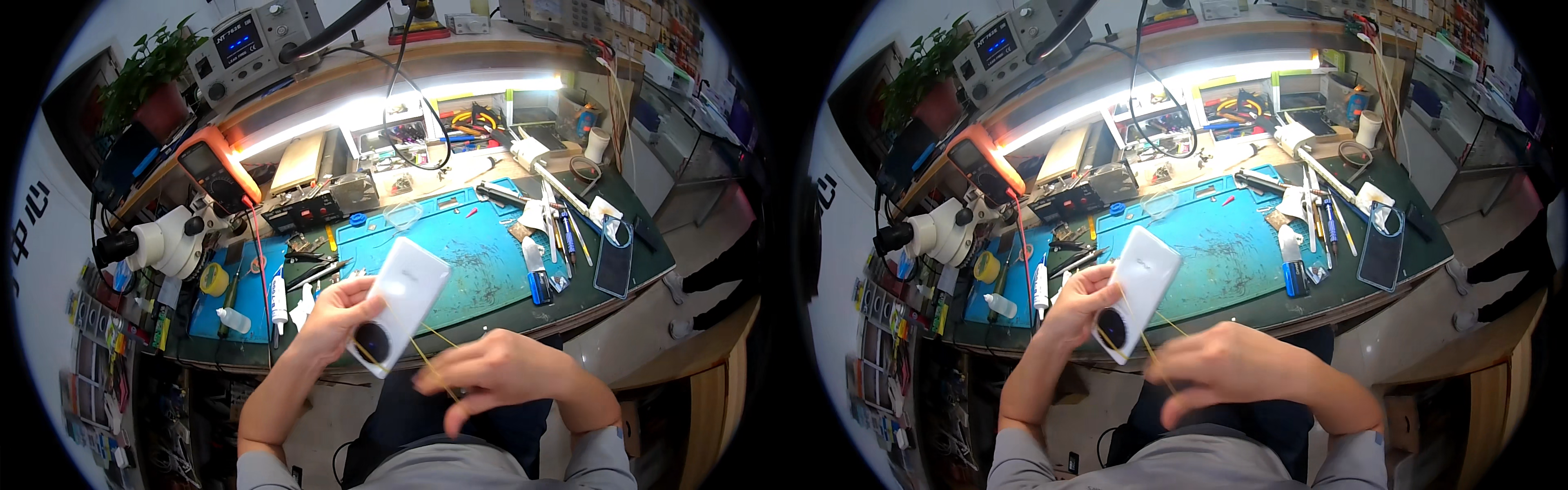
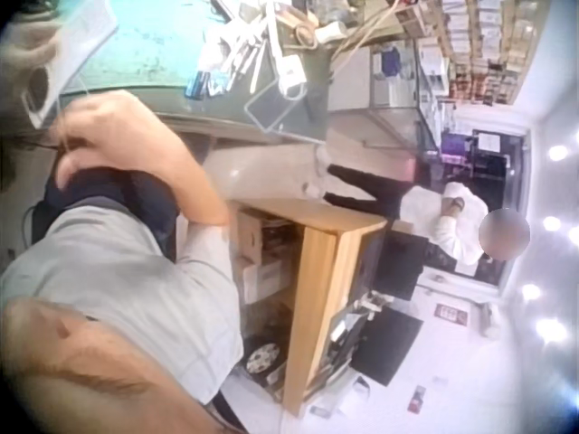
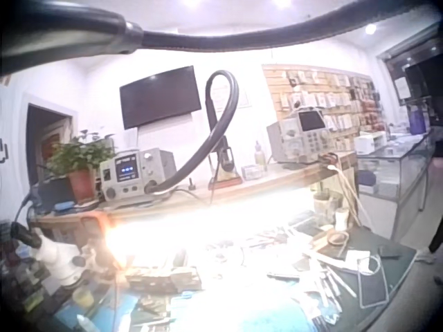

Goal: The person applies adhesive to the internal frame of a disassembled white smartphone, then aligns and presses the back cover into place. They secure the device with rubber bands and hand it to another person.

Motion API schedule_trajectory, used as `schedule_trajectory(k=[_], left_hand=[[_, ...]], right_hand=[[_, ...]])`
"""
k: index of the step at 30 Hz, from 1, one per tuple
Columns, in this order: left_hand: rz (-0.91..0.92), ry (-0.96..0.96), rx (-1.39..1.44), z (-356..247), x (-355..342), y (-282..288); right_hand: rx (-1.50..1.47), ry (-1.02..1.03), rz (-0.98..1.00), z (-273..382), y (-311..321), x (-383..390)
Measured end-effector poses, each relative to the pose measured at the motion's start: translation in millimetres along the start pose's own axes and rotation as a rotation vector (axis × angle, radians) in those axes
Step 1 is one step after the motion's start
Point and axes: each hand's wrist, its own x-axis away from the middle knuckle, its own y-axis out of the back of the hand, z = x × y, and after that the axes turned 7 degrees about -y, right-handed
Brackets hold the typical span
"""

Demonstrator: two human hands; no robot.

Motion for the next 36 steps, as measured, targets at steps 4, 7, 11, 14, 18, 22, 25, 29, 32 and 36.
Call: schedule_trajectory(k=[4, 7, 11, 14, 18, 22, 25, 29, 32, 36], left_hand=[[-0.17, -0.107, 0.006, -26, 15, 49], [-0.276, -0.312, 0.132, -8, 10, 36], [-0.278, -0.766, -0.476, 7, 23, 8], [0.304, -1.165, -1.409, -18, 17, -6], [0.371, -1.2, -1.732, -24, 22, -34], [0.107, -1.164, -1.69, -18, 17, -32], [-0.151, -1.087, -1.533, -13, 12, -25], [-0.286, -0.841, -1.177, -6, -5, -15], [-0.29, -0.515, -0.748, -8, -2, -5], [-0.241, -0.356, -0.285, -20, -3, 1]], right_hand=[[0.017, -0.257, 0.152, -20, 33, 59], [-1.036, -0.015, -0.108, -38, 7, 62], [-1.874, 0.04, -0.287, -35, -12, 33], [-1.358, -0.32, -0.115, -51, -12, 24], [-0.356, -0.516, -0.169, -11, -34, 6], [-0.509, -0.575, -0.851, -23, -66, -13], [-0.594, -0.624, -0.692, -45, -72, -9], [-0.005, -0.125, -0.405, -9, -72, -13], [0.272, 0.018, -0.416, -21, -51, -11], [0.693, -0.349, -0.227, -55, -33, 11]])
